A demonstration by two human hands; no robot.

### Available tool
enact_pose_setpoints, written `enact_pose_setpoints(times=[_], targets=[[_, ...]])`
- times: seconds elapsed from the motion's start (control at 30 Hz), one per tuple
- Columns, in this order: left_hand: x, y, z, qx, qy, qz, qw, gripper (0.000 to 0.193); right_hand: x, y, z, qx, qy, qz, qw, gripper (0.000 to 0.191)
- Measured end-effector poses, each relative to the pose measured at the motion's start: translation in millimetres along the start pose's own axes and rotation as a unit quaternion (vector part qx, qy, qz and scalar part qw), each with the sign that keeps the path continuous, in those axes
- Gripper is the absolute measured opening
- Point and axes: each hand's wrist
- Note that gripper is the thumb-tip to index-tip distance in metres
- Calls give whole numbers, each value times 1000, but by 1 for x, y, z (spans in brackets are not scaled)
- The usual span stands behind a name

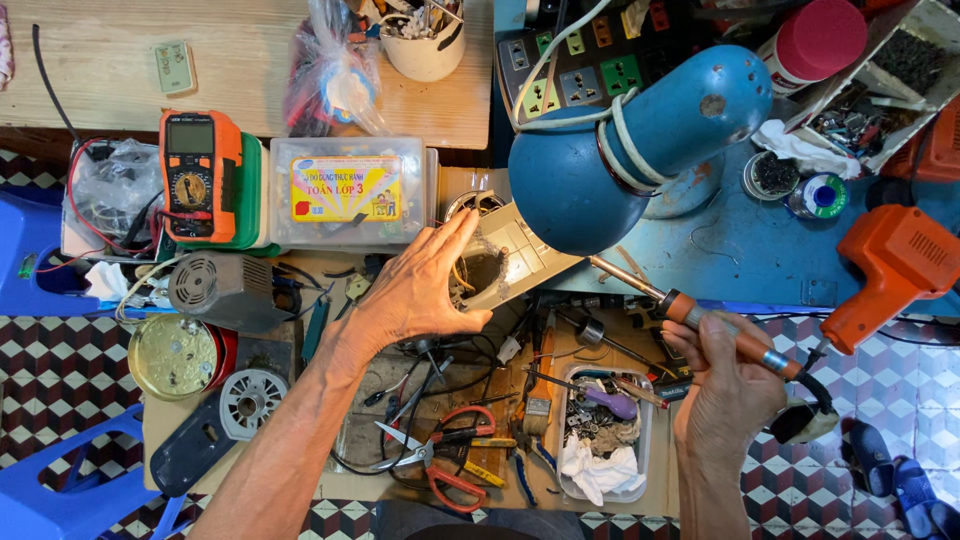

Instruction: The person uses a soldering iron to heat and join wires to a small circuit board. They hold the board with one hand and apply the soldering iron with the other, occasionally adjusting the wires and board position. The work is performed on a cluttered workbench with various tools and components visible.

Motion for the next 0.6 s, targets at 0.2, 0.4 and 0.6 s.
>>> enact_pose_setpoints(times=[0.2, 0.4, 0.6], targets=[[1, 1, 1, 5, 9, -10, 1000, 121, -1, 0, -2, -5, 7, -7, 1000, 20], [1, 1, 2, 4, -7, 11, 1000, 120, 0, 2, -5, 6, 14, -6, 1000, 21], [1, 1, 1, -4, 14, -17, 1000, 120, 0, 5, -3, 6, 8, -12, 1000, 20]])
Point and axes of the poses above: each hand's wrist, its own x-axis away from the middle knuckle, its own z-axis out of the back of the hand, y = z × x, and after that the axes turned 2 degrees about -x, right-handed
